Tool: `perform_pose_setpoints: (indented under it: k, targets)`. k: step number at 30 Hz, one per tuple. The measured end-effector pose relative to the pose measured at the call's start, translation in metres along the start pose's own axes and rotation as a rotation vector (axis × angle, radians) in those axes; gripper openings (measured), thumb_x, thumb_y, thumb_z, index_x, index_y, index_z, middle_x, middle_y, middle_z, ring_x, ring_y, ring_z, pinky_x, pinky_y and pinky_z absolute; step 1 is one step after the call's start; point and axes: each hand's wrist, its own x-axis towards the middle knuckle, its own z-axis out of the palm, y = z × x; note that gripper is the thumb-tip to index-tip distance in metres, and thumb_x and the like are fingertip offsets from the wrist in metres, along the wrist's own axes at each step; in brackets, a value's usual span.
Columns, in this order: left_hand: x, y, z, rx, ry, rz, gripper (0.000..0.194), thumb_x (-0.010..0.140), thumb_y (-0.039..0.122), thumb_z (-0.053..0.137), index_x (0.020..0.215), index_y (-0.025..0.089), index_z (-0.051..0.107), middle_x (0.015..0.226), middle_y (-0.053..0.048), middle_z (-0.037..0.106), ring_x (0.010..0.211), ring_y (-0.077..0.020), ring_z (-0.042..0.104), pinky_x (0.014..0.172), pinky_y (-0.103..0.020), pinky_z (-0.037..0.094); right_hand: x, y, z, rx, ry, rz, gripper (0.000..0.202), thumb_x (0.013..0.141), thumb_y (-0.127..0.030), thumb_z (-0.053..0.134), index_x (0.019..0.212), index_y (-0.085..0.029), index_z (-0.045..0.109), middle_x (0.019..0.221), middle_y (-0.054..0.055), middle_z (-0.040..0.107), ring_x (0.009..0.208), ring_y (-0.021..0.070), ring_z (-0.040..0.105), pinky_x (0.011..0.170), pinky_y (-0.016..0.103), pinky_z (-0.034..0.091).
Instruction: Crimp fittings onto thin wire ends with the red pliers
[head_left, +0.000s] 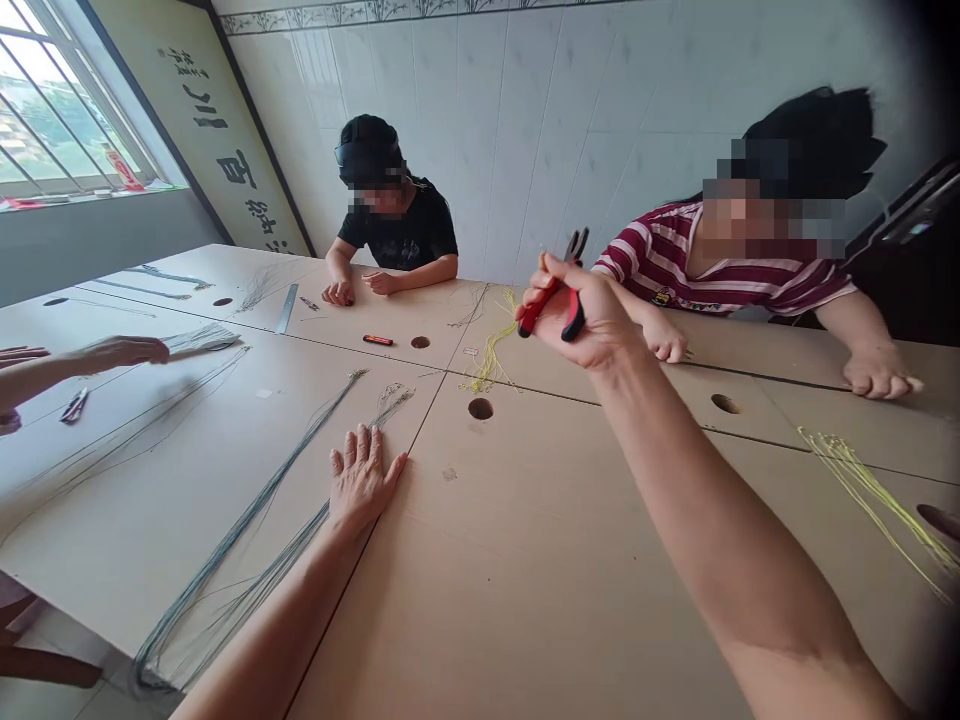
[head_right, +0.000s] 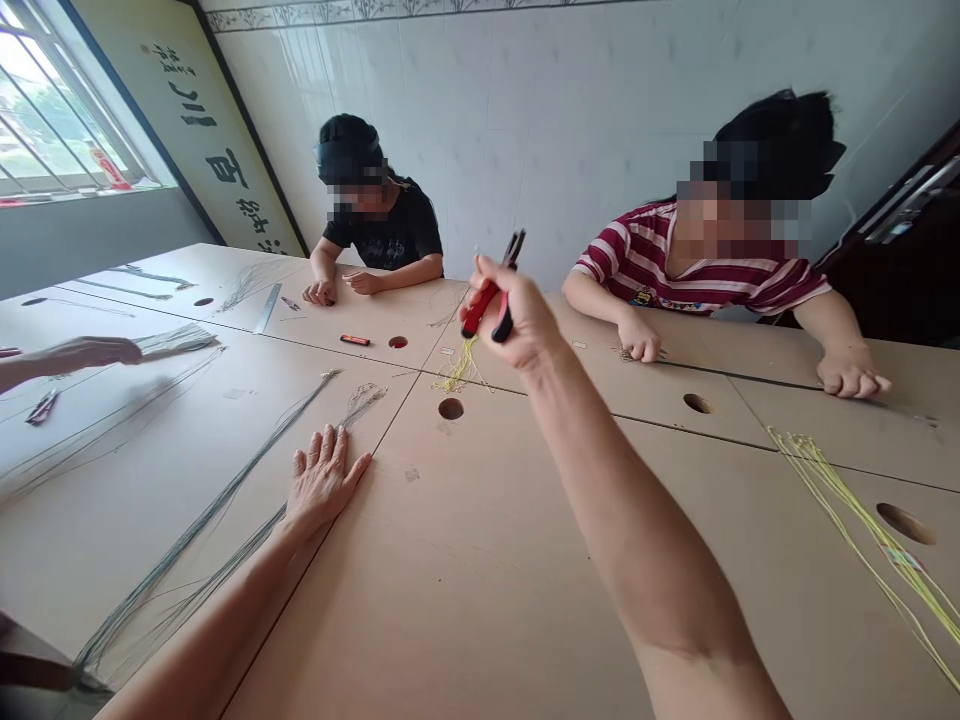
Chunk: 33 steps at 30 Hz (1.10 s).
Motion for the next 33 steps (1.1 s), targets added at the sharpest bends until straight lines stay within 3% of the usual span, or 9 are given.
perform_pose_setpoints:
  k: [5,8,12,16,20,23,26,29,33]
  targets:
    - [0.002,0.000,-0.001,-0.004,0.013,0.022,0.078,0.094,0.059,0.023,0.151,0.006,0.031,0.160,-0.019,0.021,0.148,-0.0364,0.017,0.116,-0.056,0.016,-0.032,-0.085,0.000,-0.145,0.006,-0.200,0.046,0.093,-0.024,0.043,0.050,-0.010,0.051,0.050,-0.013,0.046,0.055,-0.0029,0.041,0.058,0.036,0.027]
    - [0.004,-0.001,-0.001,0.001,0.023,0.024,0.078,0.094,0.058,0.023,0.150,0.004,0.031,0.160,-0.019,0.022,0.147,-0.0369,0.019,0.115,-0.057,0.018,-0.058,-0.106,-0.016,-0.144,0.079,-0.273,0.048,0.093,-0.023,0.049,0.046,-0.014,0.052,0.050,-0.010,0.051,0.057,0.0005,0.042,0.057,0.038,0.029]
    - [0.005,-0.002,0.007,-0.004,0.041,-0.026,0.083,0.092,0.058,0.025,0.151,0.001,0.027,0.159,-0.022,0.022,0.148,-0.0379,0.015,0.116,-0.056,0.015,-0.085,-0.071,-0.053,-0.171,0.109,-0.149,0.028,0.074,-0.021,0.076,0.054,-0.021,0.058,0.053,-0.007,0.048,0.055,0.0060,0.042,0.062,0.032,0.038]
    - [0.006,0.003,0.001,-0.033,0.255,0.083,0.080,0.091,0.050,0.035,0.153,0.002,0.021,0.161,-0.023,0.014,0.150,-0.0343,0.003,0.118,-0.055,0.003,-0.098,-0.001,-0.081,-0.209,0.140,0.019,0.032,0.058,-0.032,0.086,0.059,-0.019,0.057,0.058,-0.005,0.044,0.056,0.0092,0.041,0.062,0.031,0.041]
    - [0.009,0.031,-0.055,-0.131,0.365,0.266,0.065,0.092,0.039,0.044,0.150,0.014,0.030,0.161,-0.018,0.017,0.150,-0.0345,0.001,0.116,-0.061,0.001,-0.104,0.040,-0.087,-0.220,0.108,0.096,0.032,0.064,-0.037,0.082,0.058,-0.019,0.057,0.059,-0.003,0.046,0.061,0.0113,0.041,0.064,0.029,0.040]
    - [0.008,0.070,-0.119,-0.311,0.341,0.414,0.044,0.092,0.044,0.048,0.131,0.023,0.056,0.153,-0.012,0.038,0.145,-0.0353,0.023,0.114,-0.061,0.017,-0.106,0.045,-0.080,-0.212,0.062,0.118,0.030,0.068,-0.035,0.079,0.057,-0.019,0.057,0.060,-0.003,0.046,0.064,0.0120,0.042,0.067,0.029,0.039]
    - [0.001,0.110,-0.172,-0.577,0.279,0.532,0.030,0.090,0.047,0.055,0.115,0.034,0.066,0.143,-0.001,0.052,0.137,-0.0325,0.036,0.106,-0.058,0.035,-0.109,0.042,-0.071,-0.187,0.039,0.121,0.025,0.071,-0.033,0.077,0.060,-0.020,0.058,0.060,-0.003,0.044,0.064,0.0125,0.041,0.069,0.029,0.039]
    - [-0.008,0.139,-0.193,-0.818,0.101,0.641,0.024,0.088,0.042,0.060,0.109,0.033,0.070,0.130,0.000,0.062,0.116,-0.0258,0.057,0.088,-0.041,0.053,-0.114,0.040,-0.064,-0.161,0.038,0.132,0.025,0.070,-0.034,0.077,0.060,-0.020,0.058,0.060,-0.003,0.044,0.064,0.0136,0.042,0.066,0.029,0.038]
    - [-0.012,0.154,-0.184,-0.958,-0.130,0.678,0.019,0.086,0.036,0.063,0.102,0.031,0.073,0.099,0.000,0.074,0.088,-0.0190,0.067,0.072,-0.032,0.055,-0.117,0.042,-0.062,-0.138,0.043,0.174,0.028,0.071,-0.036,0.076,0.060,-0.020,0.057,0.058,-0.003,0.042,0.063,0.0133,0.043,0.062,0.029,0.035]
